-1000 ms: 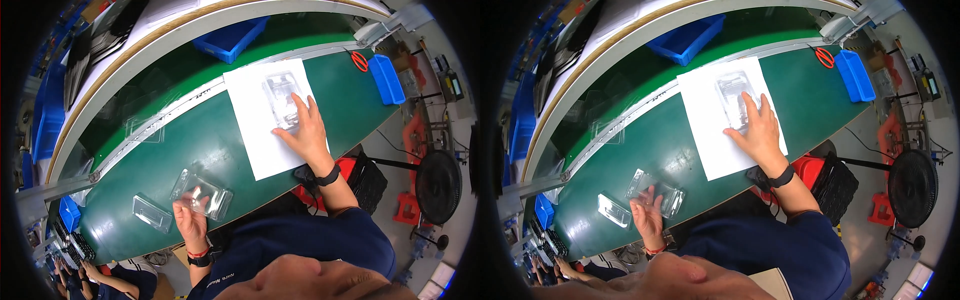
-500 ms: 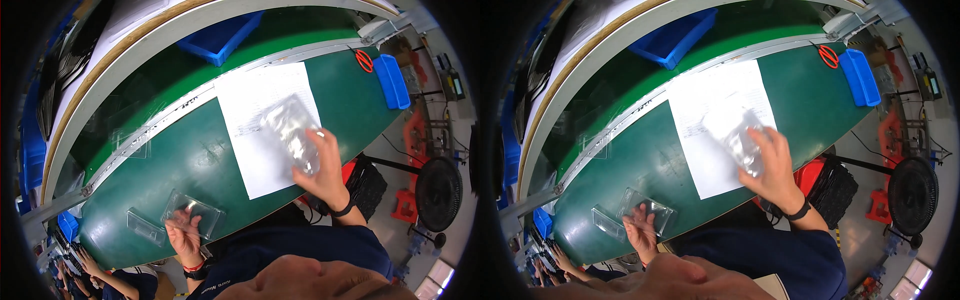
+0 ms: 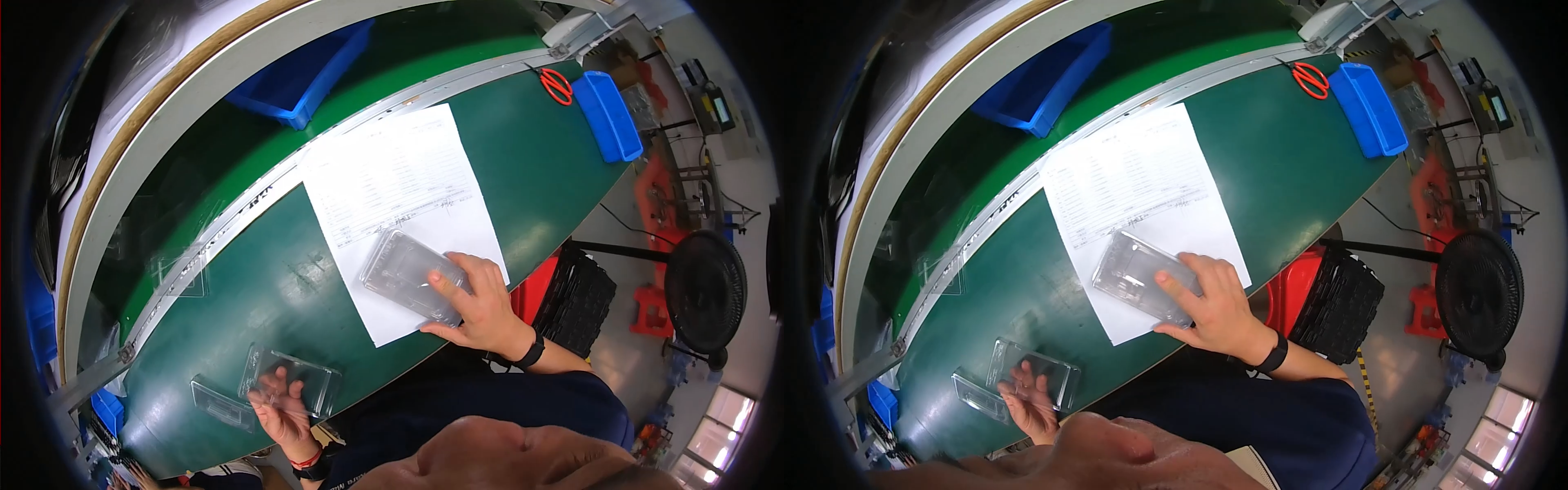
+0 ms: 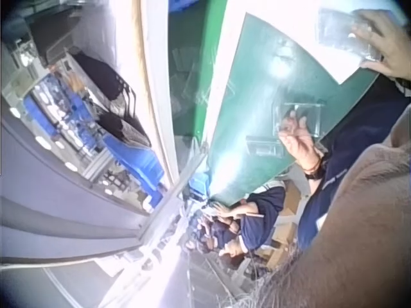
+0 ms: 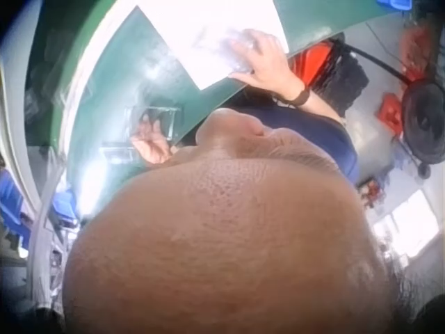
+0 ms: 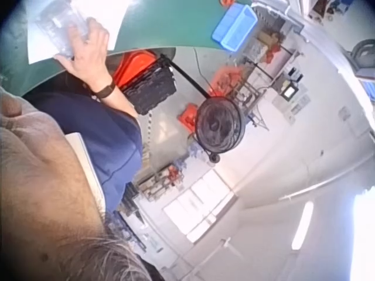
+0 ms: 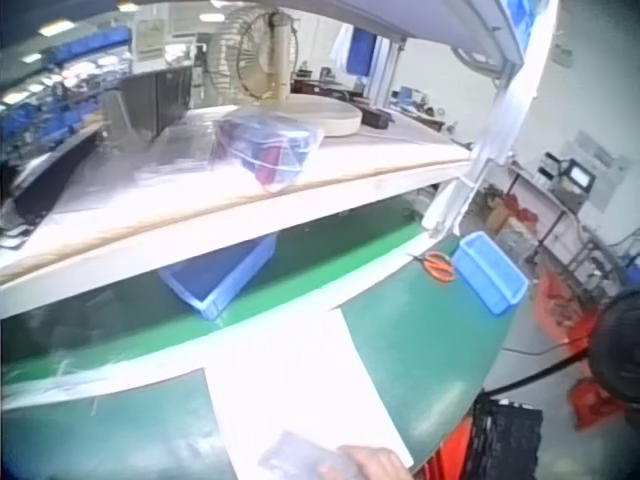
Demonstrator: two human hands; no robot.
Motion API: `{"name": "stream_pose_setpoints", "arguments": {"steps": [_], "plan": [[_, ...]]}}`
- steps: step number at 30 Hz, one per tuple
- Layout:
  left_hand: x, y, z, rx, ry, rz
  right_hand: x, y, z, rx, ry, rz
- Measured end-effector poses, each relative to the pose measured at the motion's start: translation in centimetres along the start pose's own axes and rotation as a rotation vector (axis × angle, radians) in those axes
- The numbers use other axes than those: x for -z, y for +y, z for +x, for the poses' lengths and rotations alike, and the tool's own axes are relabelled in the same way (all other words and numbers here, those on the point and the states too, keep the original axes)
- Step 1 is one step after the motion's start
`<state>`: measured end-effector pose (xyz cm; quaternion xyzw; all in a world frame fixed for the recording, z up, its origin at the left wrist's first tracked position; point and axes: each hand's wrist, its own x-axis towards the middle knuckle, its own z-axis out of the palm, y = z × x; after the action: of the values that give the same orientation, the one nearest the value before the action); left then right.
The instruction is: Checking paperwork and organizing/sorting plastic electronic housing shells on an assembly line workstation.
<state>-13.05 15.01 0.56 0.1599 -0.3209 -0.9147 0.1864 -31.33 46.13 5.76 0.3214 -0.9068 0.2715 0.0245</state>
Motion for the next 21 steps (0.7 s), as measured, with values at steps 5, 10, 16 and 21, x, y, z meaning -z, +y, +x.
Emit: {"name": "stream_pose_setpoints", "arguments": {"steps": [5,10,16,21], "plan": [[0.2,0.3,-0.3,0.006,0.033,0.017,-0.9,0.3,-0.1,0.021,0.032,-0.030],[-0.6,-0.1,0.1,-0.016,0.037,0.035,-0.7,0.2,0.0,0.024,0.022,-0.036],[-0.8,-0.2,0.3,-0.004,-0.066,-0.027,-0.1,-0.3,0.0,0.023,0.015,-0.076],[-1.6,-0.1,0.1,-0.014,0.013,0.019,2.1,-2.5,1.4,0.003,-0.077,-0.200]]}}
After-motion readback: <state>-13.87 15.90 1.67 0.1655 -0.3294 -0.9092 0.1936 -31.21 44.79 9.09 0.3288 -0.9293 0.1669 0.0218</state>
